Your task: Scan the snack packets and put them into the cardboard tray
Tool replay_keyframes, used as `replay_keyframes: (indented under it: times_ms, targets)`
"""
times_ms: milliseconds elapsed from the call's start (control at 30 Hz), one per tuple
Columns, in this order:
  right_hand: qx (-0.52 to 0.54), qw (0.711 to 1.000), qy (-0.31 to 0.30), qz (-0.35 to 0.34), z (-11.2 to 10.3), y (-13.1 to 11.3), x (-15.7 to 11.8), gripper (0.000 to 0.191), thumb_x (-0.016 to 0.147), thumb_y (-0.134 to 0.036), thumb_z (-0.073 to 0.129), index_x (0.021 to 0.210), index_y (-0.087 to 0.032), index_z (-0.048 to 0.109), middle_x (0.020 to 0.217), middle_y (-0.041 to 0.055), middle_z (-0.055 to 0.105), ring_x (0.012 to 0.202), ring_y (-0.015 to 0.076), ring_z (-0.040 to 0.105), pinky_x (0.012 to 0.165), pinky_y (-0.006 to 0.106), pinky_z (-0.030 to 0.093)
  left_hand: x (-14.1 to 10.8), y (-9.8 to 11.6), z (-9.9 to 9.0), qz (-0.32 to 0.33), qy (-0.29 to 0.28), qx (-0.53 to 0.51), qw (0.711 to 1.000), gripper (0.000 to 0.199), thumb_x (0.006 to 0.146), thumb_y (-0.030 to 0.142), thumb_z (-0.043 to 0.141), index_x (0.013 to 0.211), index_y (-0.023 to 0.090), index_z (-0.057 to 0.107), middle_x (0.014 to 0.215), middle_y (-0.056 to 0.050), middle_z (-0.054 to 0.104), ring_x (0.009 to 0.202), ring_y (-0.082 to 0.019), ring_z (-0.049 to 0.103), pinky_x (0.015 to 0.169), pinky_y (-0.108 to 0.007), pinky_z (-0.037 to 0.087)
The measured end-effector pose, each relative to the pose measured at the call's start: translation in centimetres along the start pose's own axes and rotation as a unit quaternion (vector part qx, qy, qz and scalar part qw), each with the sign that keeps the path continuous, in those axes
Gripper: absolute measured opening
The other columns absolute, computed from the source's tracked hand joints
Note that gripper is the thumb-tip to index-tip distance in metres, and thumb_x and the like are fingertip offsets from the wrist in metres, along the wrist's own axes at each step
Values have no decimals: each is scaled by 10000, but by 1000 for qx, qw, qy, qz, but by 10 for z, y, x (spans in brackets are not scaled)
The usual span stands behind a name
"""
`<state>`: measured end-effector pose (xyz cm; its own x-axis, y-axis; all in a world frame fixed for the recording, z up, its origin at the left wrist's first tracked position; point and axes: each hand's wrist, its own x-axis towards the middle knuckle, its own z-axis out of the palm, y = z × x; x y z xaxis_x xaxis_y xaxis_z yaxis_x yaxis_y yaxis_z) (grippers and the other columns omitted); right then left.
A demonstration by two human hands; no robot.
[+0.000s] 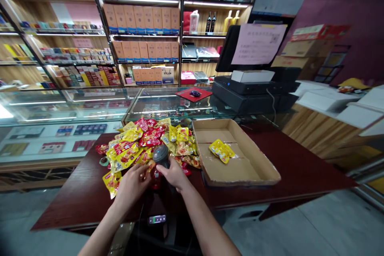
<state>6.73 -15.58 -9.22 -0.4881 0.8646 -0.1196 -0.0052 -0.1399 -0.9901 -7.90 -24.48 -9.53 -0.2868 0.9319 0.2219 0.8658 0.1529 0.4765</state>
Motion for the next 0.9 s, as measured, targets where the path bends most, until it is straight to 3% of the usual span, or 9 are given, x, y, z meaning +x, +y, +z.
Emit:
replay_keyframes:
  times_ms: [133,267,467,600,667,800,900]
  targets:
    - [92,996,-10,12,-1,-15,10,336,653,-318,731,949,-198,629,903,34,688,790,193,662,671,327,562,29,-1,-10,-31,-7,-184,982,257,833,356,526,867,188,719,787,-49,692,710,-184,632,664,-252,455]
    - [102,995,18,3,-3,-26,24,327,654,-328,718,936,-199,616,949,42,680,833,201,660,633,313,559,59,-6,-10,-119,-46,-350,928,321,762,462,619,843,162,699,660,-6,650,553,-127,571,511,-204,422]
    - [-35,989,121,-77,-12,-20,44,330,582,-332,776,823,-166,623,767,14,679,700,163,631,718,322,532,83,-5,-1,-180,-89,-564,801,344,638,412,780,813,152,637,709,3,640,586,-103,599,512,-191,490]
    - [32,992,121,-27,-12,-16,51,375,539,-335,792,818,-179,595,702,-7,655,609,169,625,601,319,530,93,8,9,-233,-14,-679,696,185,739,248,719,788,161,563,718,-6,651,637,-107,640,629,-241,558]
    - [67,988,136,-19,-11,-16,56,369,546,-345,780,817,-186,586,677,-18,639,584,171,618,570,313,522,95,15,17,-242,21,-709,663,143,779,189,669,750,166,532,757,-22,667,711,-118,666,723,-271,570]
    - [11,968,245,-51,-14,-20,69,289,577,-315,734,796,-182,601,685,-5,649,638,175,613,634,298,500,93,23,31,-219,-2,-741,635,85,802,143,629,767,152,552,896,-88,698,890,-178,684,850,-342,558]
    - [-39,963,249,-91,-25,-29,78,292,597,-321,715,827,-167,623,758,19,684,720,180,621,726,305,490,91,16,26,-216,-85,-726,647,121,774,148,682,845,116,590,912,-134,696,894,-217,690,838,-382,568]
